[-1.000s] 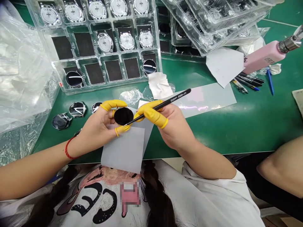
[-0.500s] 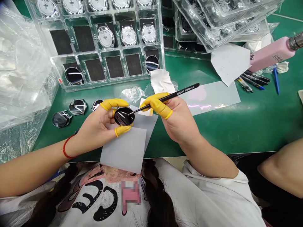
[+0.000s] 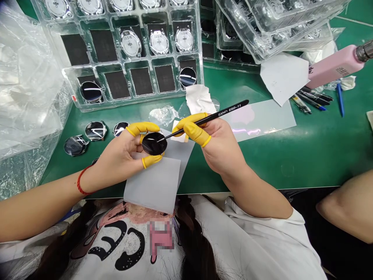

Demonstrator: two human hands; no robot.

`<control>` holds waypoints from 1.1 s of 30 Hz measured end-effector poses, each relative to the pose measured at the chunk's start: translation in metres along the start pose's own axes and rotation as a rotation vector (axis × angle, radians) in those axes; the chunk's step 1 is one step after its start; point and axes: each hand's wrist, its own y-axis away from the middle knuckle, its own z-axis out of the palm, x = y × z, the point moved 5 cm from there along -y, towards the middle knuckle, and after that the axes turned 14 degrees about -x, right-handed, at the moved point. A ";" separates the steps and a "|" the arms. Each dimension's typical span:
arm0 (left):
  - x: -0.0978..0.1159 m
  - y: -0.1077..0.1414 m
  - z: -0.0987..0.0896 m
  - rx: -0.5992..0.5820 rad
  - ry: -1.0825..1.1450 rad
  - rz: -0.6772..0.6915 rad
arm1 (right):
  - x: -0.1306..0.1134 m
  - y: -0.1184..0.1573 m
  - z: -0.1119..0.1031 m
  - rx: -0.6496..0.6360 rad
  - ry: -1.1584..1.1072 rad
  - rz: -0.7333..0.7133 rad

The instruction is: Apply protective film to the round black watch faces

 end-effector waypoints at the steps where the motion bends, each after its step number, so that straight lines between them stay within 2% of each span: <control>1: 0.000 0.000 0.000 -0.003 0.001 0.004 | 0.000 0.000 0.000 0.003 0.003 0.002; 18: -0.004 0.001 0.000 -0.040 -0.030 -0.039 | 0.002 -0.002 -0.005 0.024 -0.023 -0.017; 33: -0.005 0.000 0.000 -0.029 -0.008 -0.040 | 0.003 -0.002 -0.005 -0.032 0.017 -0.043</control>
